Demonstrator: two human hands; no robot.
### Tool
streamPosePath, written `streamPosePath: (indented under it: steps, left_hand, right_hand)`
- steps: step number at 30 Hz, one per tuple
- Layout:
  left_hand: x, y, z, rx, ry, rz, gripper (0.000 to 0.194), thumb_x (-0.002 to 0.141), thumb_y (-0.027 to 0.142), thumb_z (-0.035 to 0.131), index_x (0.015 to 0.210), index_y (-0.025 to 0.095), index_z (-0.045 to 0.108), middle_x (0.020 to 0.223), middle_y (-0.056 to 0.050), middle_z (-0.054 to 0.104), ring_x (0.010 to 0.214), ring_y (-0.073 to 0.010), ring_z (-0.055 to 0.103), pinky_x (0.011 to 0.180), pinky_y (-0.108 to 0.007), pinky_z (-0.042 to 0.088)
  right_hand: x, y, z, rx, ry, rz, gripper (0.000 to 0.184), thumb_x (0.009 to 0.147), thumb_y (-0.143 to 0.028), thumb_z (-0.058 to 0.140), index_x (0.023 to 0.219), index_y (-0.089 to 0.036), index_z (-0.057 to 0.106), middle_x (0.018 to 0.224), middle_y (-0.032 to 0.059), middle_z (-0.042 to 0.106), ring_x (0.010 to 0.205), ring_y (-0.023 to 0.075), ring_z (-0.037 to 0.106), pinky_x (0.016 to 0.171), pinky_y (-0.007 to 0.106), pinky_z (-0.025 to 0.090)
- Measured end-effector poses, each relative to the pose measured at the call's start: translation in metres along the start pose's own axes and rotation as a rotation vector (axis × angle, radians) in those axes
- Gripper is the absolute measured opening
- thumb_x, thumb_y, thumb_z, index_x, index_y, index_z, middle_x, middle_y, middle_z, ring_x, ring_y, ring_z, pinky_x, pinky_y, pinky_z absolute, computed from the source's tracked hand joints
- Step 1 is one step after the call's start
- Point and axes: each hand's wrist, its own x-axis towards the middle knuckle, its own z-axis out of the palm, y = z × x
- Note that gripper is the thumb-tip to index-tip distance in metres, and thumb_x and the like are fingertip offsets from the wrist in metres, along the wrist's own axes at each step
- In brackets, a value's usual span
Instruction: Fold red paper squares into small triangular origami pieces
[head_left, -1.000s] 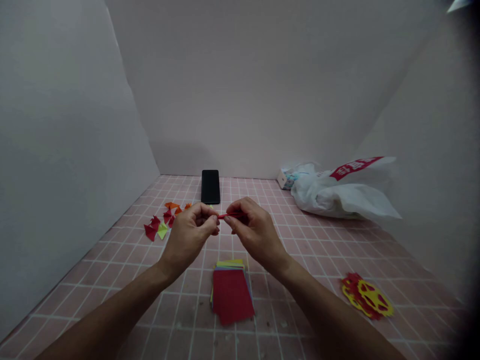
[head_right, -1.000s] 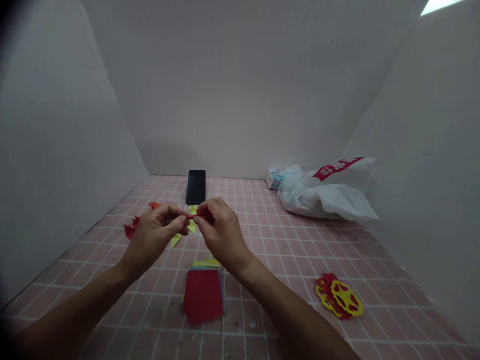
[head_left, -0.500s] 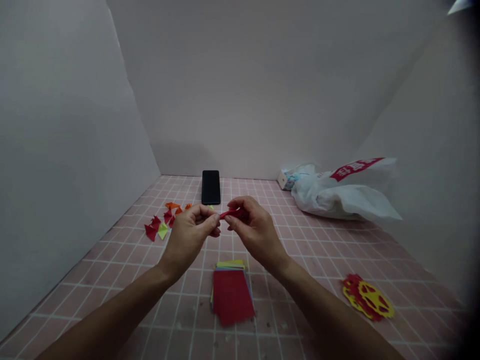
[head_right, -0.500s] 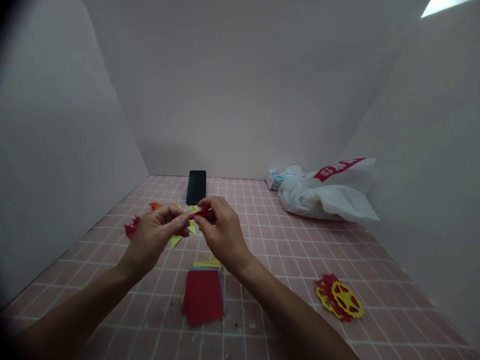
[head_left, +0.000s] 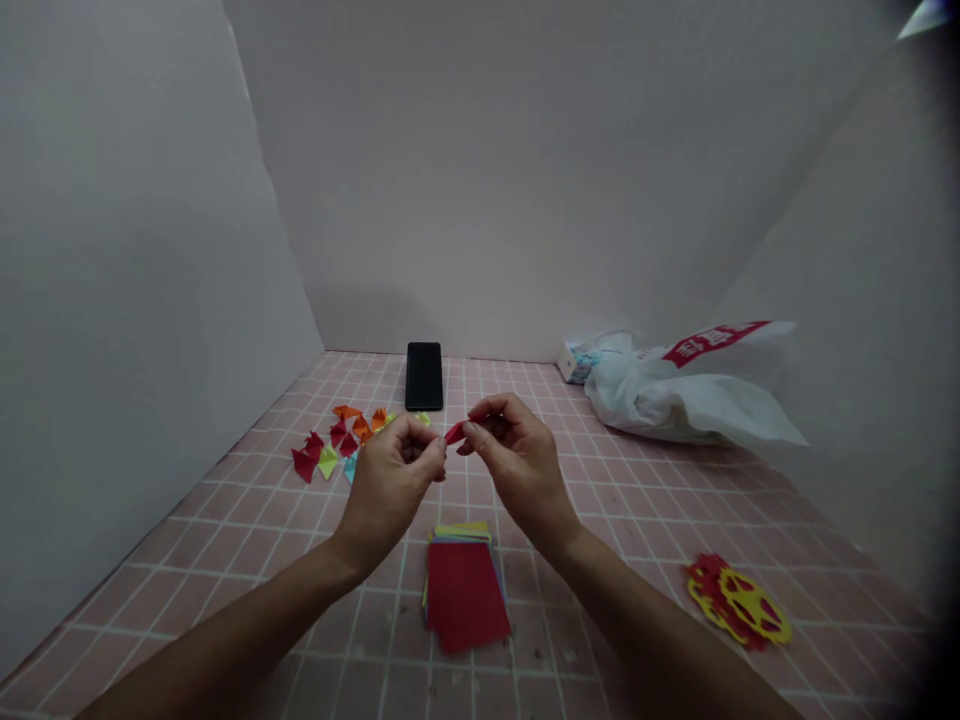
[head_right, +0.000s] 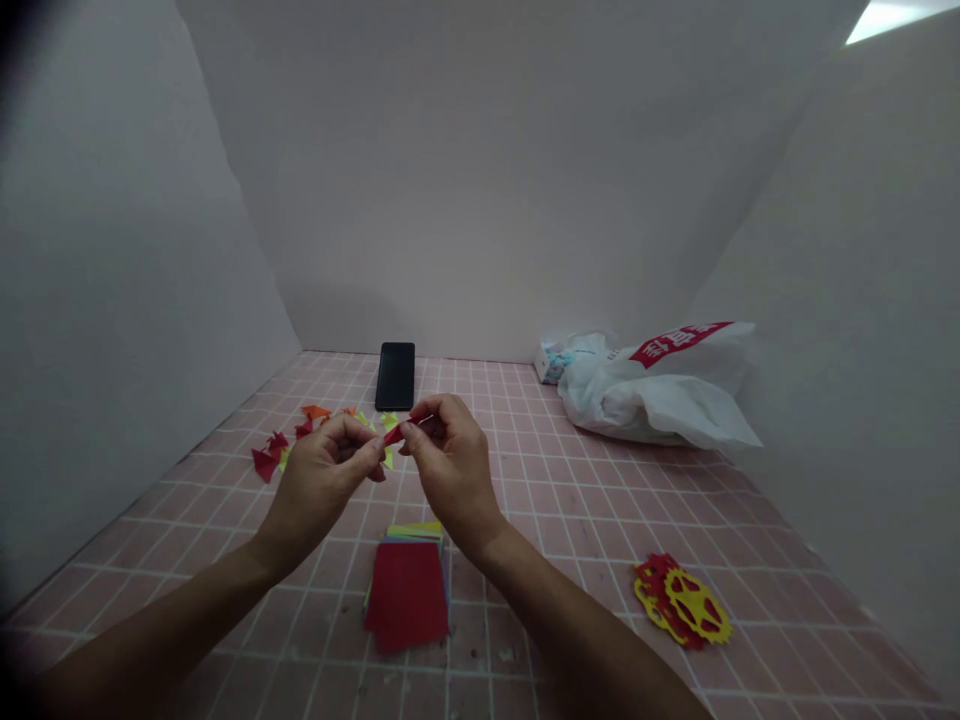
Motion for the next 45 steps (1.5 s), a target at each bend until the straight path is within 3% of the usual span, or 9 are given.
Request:
streamPosePath:
  steps: [4,10,20,45]
  left_hand:
    - [0.000,-0.002,0.001,0.031,-0.020,0.014,0.012,0.079,0.022,0.064,0.072,0.018,0.055,0.060,0.003,0.060,0.055,-0.0116,0.060,0.054,-0.023,0.048]
    - [-0.003,-0.001,0.003,-0.097,-0.056,0.017,0.010,0.078,0.020,0.063,0.084,0.019,0.055,0.074,0.004,0.056,0.054,-0.0087,0.054,0.048,-0.021,0.049]
    - [-0.008,-0.002,0.002,-0.136,-0.061,0.053,0.014,0.084,0.023,0.060,0.097,0.019,0.060,0.075,0.003,0.055,0.059,-0.0106,0.056,0.056,-0.024,0.051]
    - [-0.012,-0.003,0.003,-0.059,-0.113,0.130,0.018,0.086,0.020,0.057,0.103,0.020,0.063,0.080,0.001,0.060,0.066,-0.0123,0.061,0.064,-0.026,0.056]
  right_hand:
    - [0.000,0.000,0.002,0.086,-0.019,0.033,0.011,0.081,-0.023,0.067,0.086,-0.020,0.057,0.079,-0.0003,0.062,0.067,0.0136,0.064,0.066,0.030,0.054]
    - [-0.001,0.001,0.003,0.115,-0.041,0.047,0.011,0.080,-0.022,0.067,0.086,-0.020,0.058,0.079,-0.0003,0.063,0.068,0.0137,0.064,0.067,0.030,0.053]
    - [-0.001,0.001,0.001,0.117,-0.072,0.034,0.011,0.090,-0.030,0.060,0.092,-0.020,0.062,0.079,0.0002,0.065,0.067,0.0127,0.063,0.067,0.030,0.054]
    - [0.001,-0.002,0.001,0.241,-0.049,0.117,0.009,0.078,-0.022,0.070,0.084,-0.019,0.063,0.078,-0.0016,0.063,0.062,0.0105,0.063,0.062,0.026,0.054]
